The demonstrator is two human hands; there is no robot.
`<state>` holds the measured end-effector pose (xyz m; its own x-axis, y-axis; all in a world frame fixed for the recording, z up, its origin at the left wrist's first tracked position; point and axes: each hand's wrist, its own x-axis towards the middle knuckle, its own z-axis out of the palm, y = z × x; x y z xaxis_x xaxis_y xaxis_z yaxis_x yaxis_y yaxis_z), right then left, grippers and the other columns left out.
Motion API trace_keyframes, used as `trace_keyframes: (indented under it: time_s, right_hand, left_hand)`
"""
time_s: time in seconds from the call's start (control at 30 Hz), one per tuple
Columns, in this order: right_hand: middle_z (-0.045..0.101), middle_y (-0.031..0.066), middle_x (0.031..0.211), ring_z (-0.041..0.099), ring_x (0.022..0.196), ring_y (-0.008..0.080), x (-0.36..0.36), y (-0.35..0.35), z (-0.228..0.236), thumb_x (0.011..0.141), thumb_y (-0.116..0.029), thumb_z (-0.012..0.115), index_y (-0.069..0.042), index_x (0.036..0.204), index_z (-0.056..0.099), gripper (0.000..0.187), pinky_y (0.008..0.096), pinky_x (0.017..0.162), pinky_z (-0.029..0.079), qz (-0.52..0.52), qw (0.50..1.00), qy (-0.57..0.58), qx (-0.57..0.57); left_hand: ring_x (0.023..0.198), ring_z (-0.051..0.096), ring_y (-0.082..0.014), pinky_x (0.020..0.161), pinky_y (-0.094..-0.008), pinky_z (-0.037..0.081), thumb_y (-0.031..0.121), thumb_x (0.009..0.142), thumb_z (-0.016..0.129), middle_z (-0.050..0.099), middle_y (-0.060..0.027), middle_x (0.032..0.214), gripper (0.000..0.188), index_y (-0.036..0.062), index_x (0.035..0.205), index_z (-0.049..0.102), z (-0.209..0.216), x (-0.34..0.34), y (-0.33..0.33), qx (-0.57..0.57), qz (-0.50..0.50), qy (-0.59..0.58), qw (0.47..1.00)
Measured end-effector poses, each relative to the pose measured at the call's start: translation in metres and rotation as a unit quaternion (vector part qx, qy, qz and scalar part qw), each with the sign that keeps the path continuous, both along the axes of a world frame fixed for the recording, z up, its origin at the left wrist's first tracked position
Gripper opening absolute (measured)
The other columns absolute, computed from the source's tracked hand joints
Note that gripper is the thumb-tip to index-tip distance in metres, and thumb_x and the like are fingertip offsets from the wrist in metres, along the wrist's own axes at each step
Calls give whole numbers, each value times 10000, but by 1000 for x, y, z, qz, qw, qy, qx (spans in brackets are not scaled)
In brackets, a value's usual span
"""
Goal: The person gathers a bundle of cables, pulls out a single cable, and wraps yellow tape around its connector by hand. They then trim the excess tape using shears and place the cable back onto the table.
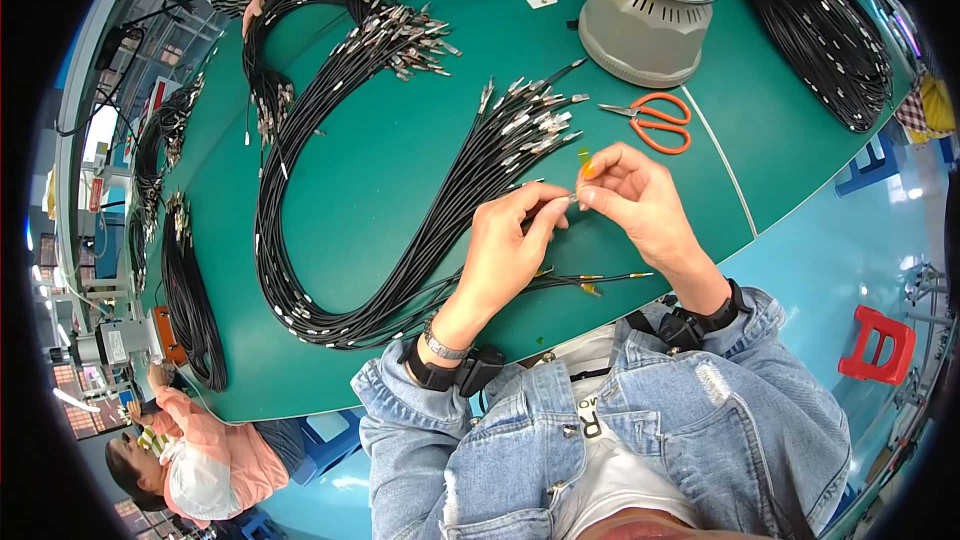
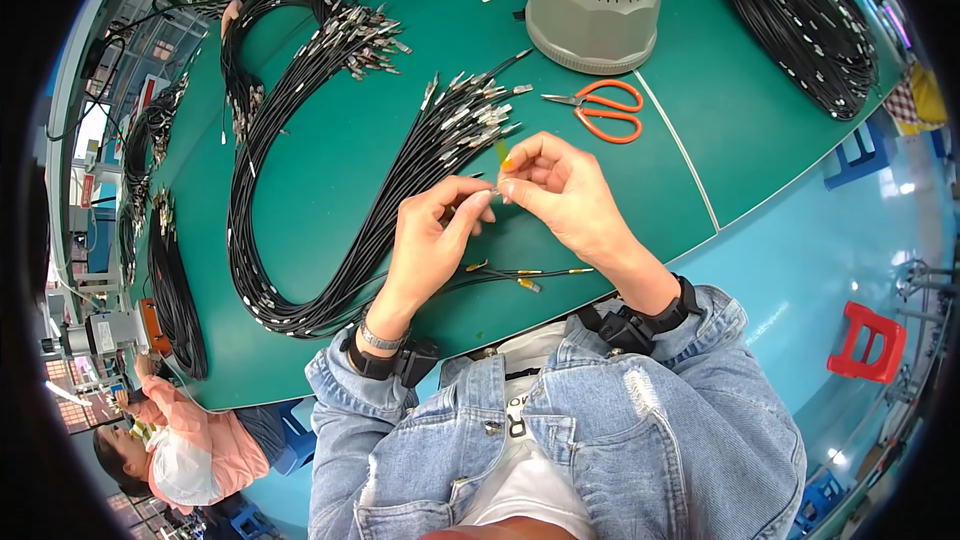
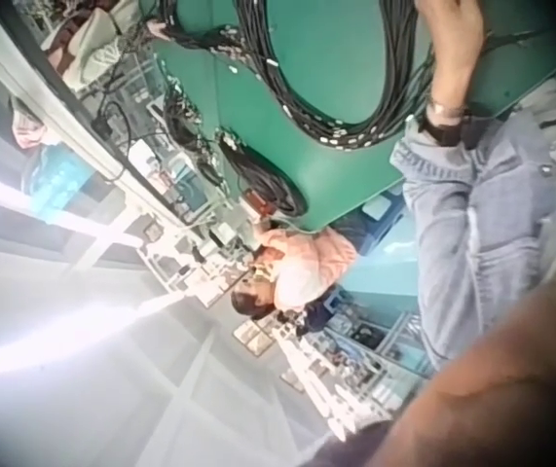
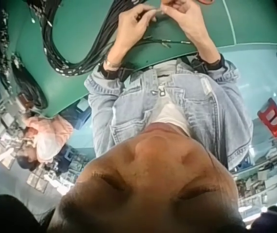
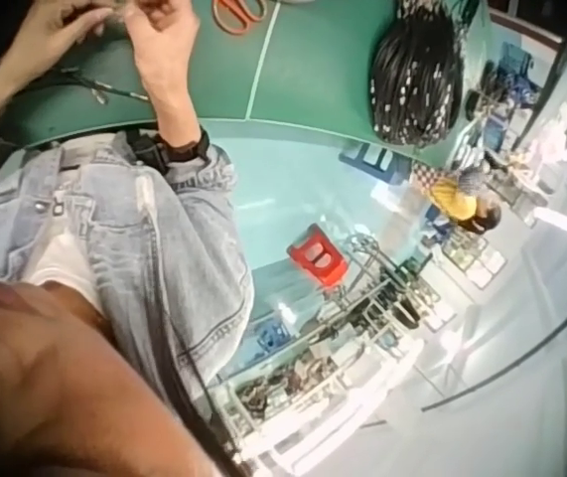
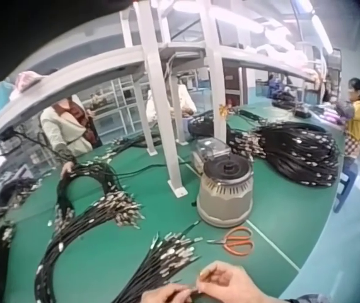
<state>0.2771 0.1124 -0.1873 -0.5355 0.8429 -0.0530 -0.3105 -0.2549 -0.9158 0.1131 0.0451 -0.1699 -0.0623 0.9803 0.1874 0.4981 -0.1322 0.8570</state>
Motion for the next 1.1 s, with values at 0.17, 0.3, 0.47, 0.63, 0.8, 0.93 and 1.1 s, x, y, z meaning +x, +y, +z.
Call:
trace_keyframes:
  time_s: [0.17,0.3,0.47,0.63,0.8,0.93,1.1]
  right_hand:
    - [539,25,864,513,814,91,7,-5,8,830,-47,615,-7,911,535,120,233,753,416,-56,998,-18,22]
    - [513,8,840,486,800,80,3,-8,11,853,-62,589,6,861,553,77,232,743,394,0,1000,-16,7]
    - [509,9,838,481,793,84,-4,-5,9,864,-61,572,20,835,560,86,241,737,395,8,999,-37,11]
    - [544,-12,769,473,723,47,-7,-3,3,869,-102,588,8,826,572,120,222,656,403,-24,997,-46,57]
    - [542,-10,746,462,703,51,-7,-1,0,856,-97,593,8,816,572,114,222,641,397,-33,996,-58,65]
    - [508,-3,802,470,753,65,-3,0,3,861,-63,577,17,828,564,88,228,688,396,-12,996,-68,56]
    - [486,-2,825,471,773,68,-1,1,6,866,-49,566,21,833,560,78,229,706,395,1,995,-81,55]
  left_hand:
    - [551,517,-75,502,-201,411,18,814,634,637,-62,767,132,-7,944,635,-4,9,4,13,40,-44,998]
    - [528,490,-65,477,-196,391,-14,794,646,633,-56,744,143,-3,937,640,-1,13,9,94,73,21,993]
    - [526,490,-68,466,-196,384,-36,765,670,638,-54,735,176,5,934,646,-2,17,15,139,88,63,984]
    - [523,542,-151,457,-257,419,-21,754,680,617,-74,702,156,19,898,635,-3,19,17,154,90,76,981]
    - [548,574,-169,471,-259,441,-28,741,689,628,-83,709,154,18,873,625,-2,20,16,145,93,93,981]
    - [570,597,-181,482,-265,456,-32,734,693,639,-87,729,157,20,859,614,-4,20,17,159,89,98,978]
    - [590,613,-193,488,-270,465,-35,728,696,649,-86,745,167,25,855,605,-4,20,18,176,81,106,975]
